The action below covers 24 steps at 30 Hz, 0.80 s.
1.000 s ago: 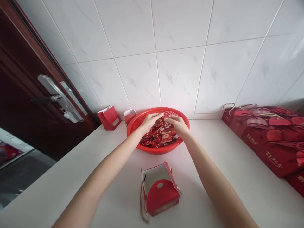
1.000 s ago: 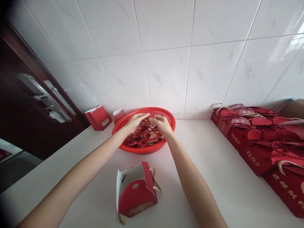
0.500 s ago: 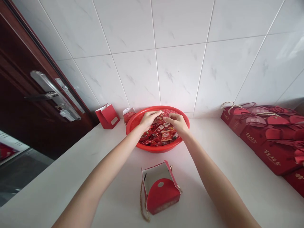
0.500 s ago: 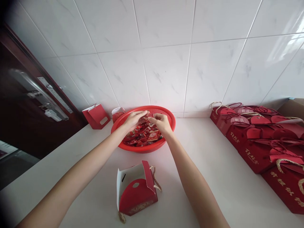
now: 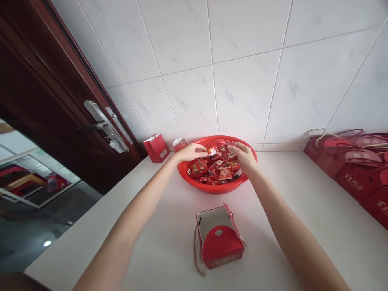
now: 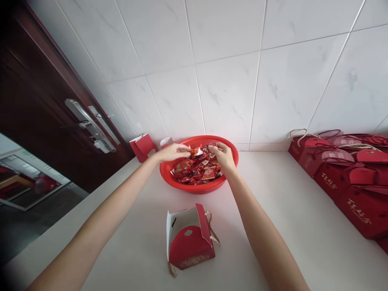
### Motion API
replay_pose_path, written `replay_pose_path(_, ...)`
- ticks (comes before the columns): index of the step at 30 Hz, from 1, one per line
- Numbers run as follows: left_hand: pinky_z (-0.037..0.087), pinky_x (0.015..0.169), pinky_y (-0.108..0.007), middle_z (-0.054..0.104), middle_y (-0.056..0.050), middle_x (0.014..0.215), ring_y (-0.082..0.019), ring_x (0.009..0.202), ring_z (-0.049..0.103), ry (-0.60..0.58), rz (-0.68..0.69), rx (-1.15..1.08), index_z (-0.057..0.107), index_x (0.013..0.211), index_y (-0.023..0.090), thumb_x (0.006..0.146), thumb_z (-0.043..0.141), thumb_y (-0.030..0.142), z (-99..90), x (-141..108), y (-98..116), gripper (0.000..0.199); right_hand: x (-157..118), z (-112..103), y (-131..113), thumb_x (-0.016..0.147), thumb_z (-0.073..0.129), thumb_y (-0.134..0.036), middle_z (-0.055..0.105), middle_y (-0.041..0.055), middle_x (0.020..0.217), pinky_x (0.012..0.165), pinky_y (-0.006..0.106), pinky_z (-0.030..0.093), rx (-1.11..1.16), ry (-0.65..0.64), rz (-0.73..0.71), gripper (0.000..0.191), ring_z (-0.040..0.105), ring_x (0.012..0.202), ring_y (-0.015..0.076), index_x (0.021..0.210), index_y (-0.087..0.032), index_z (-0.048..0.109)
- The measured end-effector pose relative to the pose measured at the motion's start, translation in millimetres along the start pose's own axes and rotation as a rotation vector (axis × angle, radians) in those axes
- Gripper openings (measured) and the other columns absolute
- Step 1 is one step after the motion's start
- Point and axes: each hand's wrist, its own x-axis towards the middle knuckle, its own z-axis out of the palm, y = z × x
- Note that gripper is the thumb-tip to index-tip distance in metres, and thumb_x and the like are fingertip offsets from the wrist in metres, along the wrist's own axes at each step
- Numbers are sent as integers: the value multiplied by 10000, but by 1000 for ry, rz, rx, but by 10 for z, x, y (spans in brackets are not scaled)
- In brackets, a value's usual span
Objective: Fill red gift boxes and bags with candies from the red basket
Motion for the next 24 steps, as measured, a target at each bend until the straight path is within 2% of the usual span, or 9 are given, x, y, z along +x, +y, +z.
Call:
replay_pose_path(3, 468, 956, -325, 734, -98, 1226, -314, 1179, 641, -156, -101, 332, 698, 1254, 199, 642, 805, 560, -83, -152, -72, 718, -10, 14, -21, 635, 754, -404, 692, 29, 805, 570, 281, 563, -4, 34, 9, 286, 665, 765, 206, 824, -200, 687)
replay_pose_path(5, 462, 945, -328, 745, -80, 1183, -332, 1176, 631, -158, -112, 387, 729, 1182, 225, 589, 832, 522, -34, -196, -95, 671, -12, 20, -28, 647, 750, -380, 694, 23, 809, 569, 284, 561, -2, 63, 22, 298, 666, 744, 201, 880, -204, 692)
replay_pose_path(7, 471, 905, -329, 760, -67, 1069, -333, 1113, 645, -95, -102, 337, 767, 981, 237, 577, 827, 444, 45, -187, -103, 457, -2, 21, -19, 664, 750, -356, 710, 27, 839, 566, 286, 561, 17, 108, 39, 312, 673, 721, 195, 933, -210, 688)
replay_pose_path(10, 499, 797, -318, 723, -54, 836, -293, 928, 668, -38, -93, 210, 704, 688, 236, 622, 769, 391, 121, -121, -96, 181, 39, 11, 26, 688, 750, -349, 728, 41, 899, 517, 275, 538, 73, 207, 68, 327, 675, 663, 183, 974, -218, 662)
replay_pose_path(13, 530, 689, -319, 615, -35, 682, -242, 764, 636, -14, -78, 38, 589, 565, 231, 710, 670, 447, 141, -59, -67, 272, 96, -5, 82, 686, 749, -387, 722, 47, 904, 470, 265, 495, 95, 245, 78, 309, 661, 622, 175, 919, -216, 640)
replay_pose_path(16, 569, 664, -325, 617, -29, 776, -219, 780, 626, 19, -37, -138, 587, 634, 225, 762, 602, 494, 182, 15, -11, 299, 139, -21, 119, 661, 756, -414, 721, 52, 915, 482, 272, 494, 95, 228, 67, 312, 662, 650, 186, 875, -214, 647)
replay_pose_path(19, 586, 732, -334, 659, -43, 890, -213, 852, 639, 44, 8, -245, 627, 703, 211, 779, 632, 490, 274, 160, 51, 290, 156, -36, 136, 656, 755, -425, 723, 55, 921, 505, 274, 505, 98, 225, 64, 316, 667, 688, 195, 867, -211, 660)
replay_pose_path(22, 567, 791, -330, 708, -68, 986, -224, 944, 655, 91, 20, -271, 709, 870, 218, 806, 653, 427, 358, 352, 76, 226, 156, -45, 140, 666, 753, -422, 726, 45, 937, 518, 270, 515, 105, 235, 70, 318, 669, 698, 191, 890, -216, 659)
replay_pose_path(24, 550, 809, -322, 726, -74, 1048, -234, 999, 656, 137, 6, -246, 730, 1006, 231, 794, 668, 364, 361, 453, 53, 258, 150, -46, 137, 672, 757, -407, 727, 35, 945, 525, 269, 522, 113, 240, 74, 321, 670, 687, 182, 912, -220, 652)
